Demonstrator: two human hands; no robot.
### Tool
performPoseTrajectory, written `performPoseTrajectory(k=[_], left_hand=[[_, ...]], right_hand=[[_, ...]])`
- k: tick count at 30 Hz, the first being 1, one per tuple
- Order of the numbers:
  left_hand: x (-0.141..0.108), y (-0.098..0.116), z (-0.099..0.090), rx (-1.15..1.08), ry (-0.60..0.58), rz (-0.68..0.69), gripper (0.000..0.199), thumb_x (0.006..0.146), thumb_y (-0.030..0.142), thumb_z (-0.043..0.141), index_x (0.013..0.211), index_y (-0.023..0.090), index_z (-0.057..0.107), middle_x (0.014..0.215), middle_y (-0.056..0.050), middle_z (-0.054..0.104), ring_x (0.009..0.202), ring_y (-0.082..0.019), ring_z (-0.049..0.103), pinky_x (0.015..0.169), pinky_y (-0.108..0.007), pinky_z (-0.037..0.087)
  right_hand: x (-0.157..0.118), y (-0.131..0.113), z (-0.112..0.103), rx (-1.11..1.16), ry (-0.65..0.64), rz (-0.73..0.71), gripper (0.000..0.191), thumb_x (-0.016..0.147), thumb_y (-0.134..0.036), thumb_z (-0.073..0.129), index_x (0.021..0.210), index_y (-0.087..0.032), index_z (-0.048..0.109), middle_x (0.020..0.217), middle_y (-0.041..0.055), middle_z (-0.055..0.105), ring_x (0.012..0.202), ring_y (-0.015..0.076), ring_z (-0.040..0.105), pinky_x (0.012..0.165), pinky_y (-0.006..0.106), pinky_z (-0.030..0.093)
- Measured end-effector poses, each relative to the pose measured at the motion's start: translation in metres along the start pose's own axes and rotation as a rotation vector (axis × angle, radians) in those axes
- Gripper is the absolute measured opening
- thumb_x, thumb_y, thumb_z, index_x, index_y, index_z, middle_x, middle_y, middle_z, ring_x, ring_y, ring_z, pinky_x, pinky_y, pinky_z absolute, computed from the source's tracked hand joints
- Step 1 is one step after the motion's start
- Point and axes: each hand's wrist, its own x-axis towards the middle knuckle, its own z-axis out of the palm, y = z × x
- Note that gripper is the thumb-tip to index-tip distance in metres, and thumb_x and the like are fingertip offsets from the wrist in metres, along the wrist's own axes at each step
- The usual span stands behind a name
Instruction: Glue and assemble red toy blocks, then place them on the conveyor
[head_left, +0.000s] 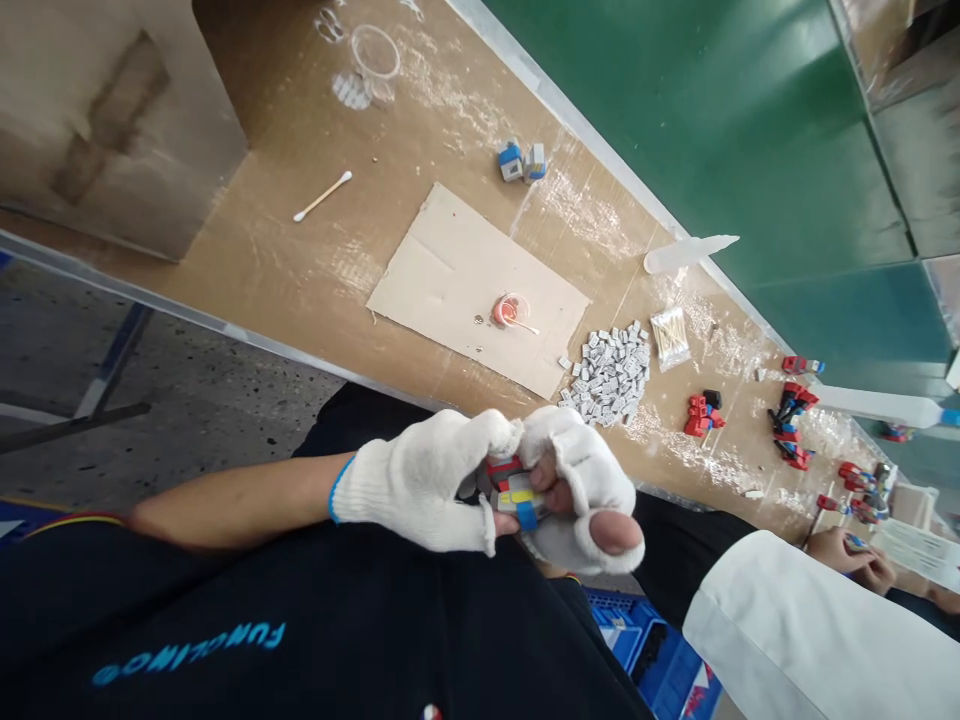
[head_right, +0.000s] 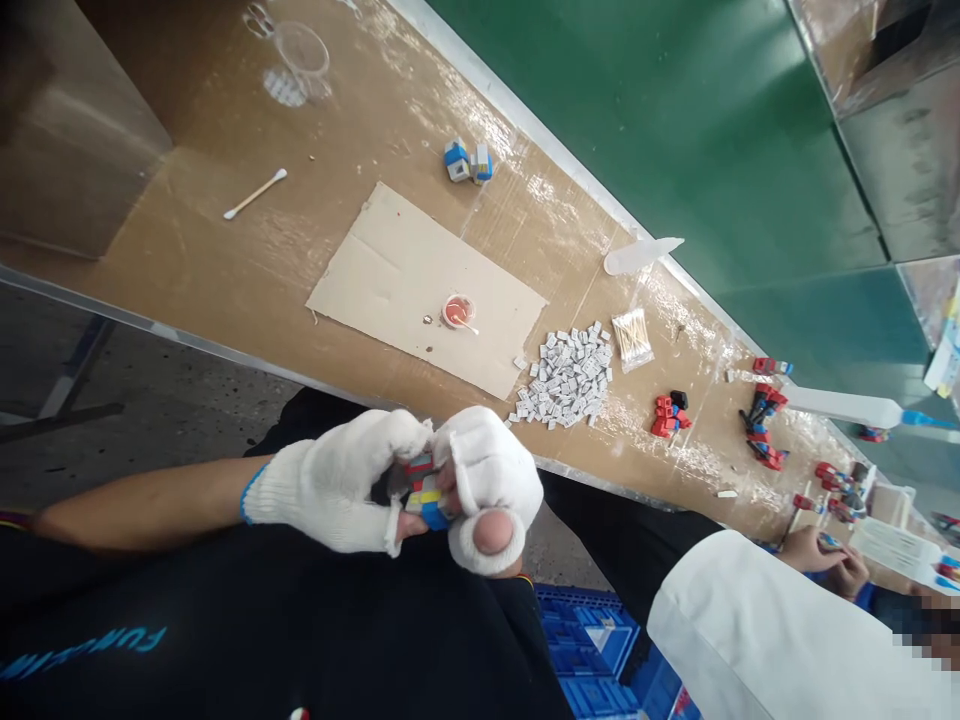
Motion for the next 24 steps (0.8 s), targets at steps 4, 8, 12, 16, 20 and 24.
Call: performPoseTrajectory(k=[4, 8, 12, 16, 20, 24], left_hand=[[0.004, -0.006, -0.004, 0.585, -0.068, 0.355, 0.023, 0.103, 0.042, 0.078, 0.101, 0.024, 0.065, 0.082, 0.001, 0.074, 0.064, -0.019, 0.068, 0.057, -0.032, 0.042], [0.011, -0.002, -0.004, 0.945, -0.003, 0.629, 0.018, 0.107, 0.032, 0.071, 0.096, 0.026, 0.059, 0.075, 0.005, 0.069, 0.059, -0.017, 0.067, 0.054, -0.035, 0.041], [0.010, 0.003, -0.004, 1.039, 0.002, 0.659, 0.019, 0.108, 0.031, 0.072, 0.094, 0.026, 0.061, 0.073, 0.005, 0.068, 0.060, -0.016, 0.067, 0.057, -0.035, 0.045], [0.007, 0.002, -0.005, 1.003, -0.091, 0.554, 0.021, 0.108, 0.042, 0.073, 0.102, 0.023, 0.069, 0.086, 0.000, 0.078, 0.070, -0.019, 0.074, 0.063, -0.035, 0.053], [0.007, -0.003, -0.005, 0.861, -0.119, 0.482, 0.040, 0.108, 0.060, 0.076, 0.101, 0.022, 0.070, 0.091, -0.002, 0.081, 0.071, -0.020, 0.076, 0.062, -0.035, 0.055], [0.008, -0.008, -0.003, 0.858, 0.027, 0.578, 0.054, 0.104, 0.075, 0.080, 0.098, 0.022, 0.069, 0.085, -0.001, 0.078, 0.069, -0.020, 0.073, 0.061, -0.036, 0.054]], right_hand=[[0.010, -0.016, 0.001, 0.032, 0.069, 0.128, 0.052, 0.100, -0.074, 0.076, 0.082, -0.025, 0.069, 0.087, 0.0047, 0.065, 0.073, 0.0256, 0.070, 0.055, 0.041, 0.058], [0.015, -0.023, 0.011, 0.147, 0.248, 0.200, 0.069, 0.112, -0.083, 0.050, 0.084, -0.024, 0.071, 0.078, 0.0032, 0.060, 0.065, 0.0240, 0.065, 0.055, 0.042, 0.055], [0.011, -0.016, 0.017, 0.288, 0.401, 0.115, 0.062, 0.117, -0.076, 0.045, 0.087, -0.027, 0.071, 0.075, 0.0014, 0.059, 0.060, 0.0228, 0.061, 0.051, 0.040, 0.050], [0.011, -0.012, 0.018, 0.356, 0.412, 0.074, 0.052, 0.115, -0.068, 0.053, 0.085, -0.029, 0.068, 0.073, -0.0006, 0.058, 0.060, 0.0216, 0.061, 0.051, 0.037, 0.051], [0.019, -0.020, 0.024, 0.398, 0.560, 0.074, 0.044, 0.113, -0.057, 0.058, 0.080, -0.029, 0.065, 0.069, -0.0008, 0.059, 0.061, 0.0217, 0.061, 0.050, 0.036, 0.051], [0.026, -0.027, 0.028, 0.537, 0.511, 0.202, 0.047, 0.111, -0.060, 0.059, 0.075, -0.029, 0.058, 0.065, -0.0016, 0.053, 0.056, 0.0212, 0.059, 0.047, 0.036, 0.052]])
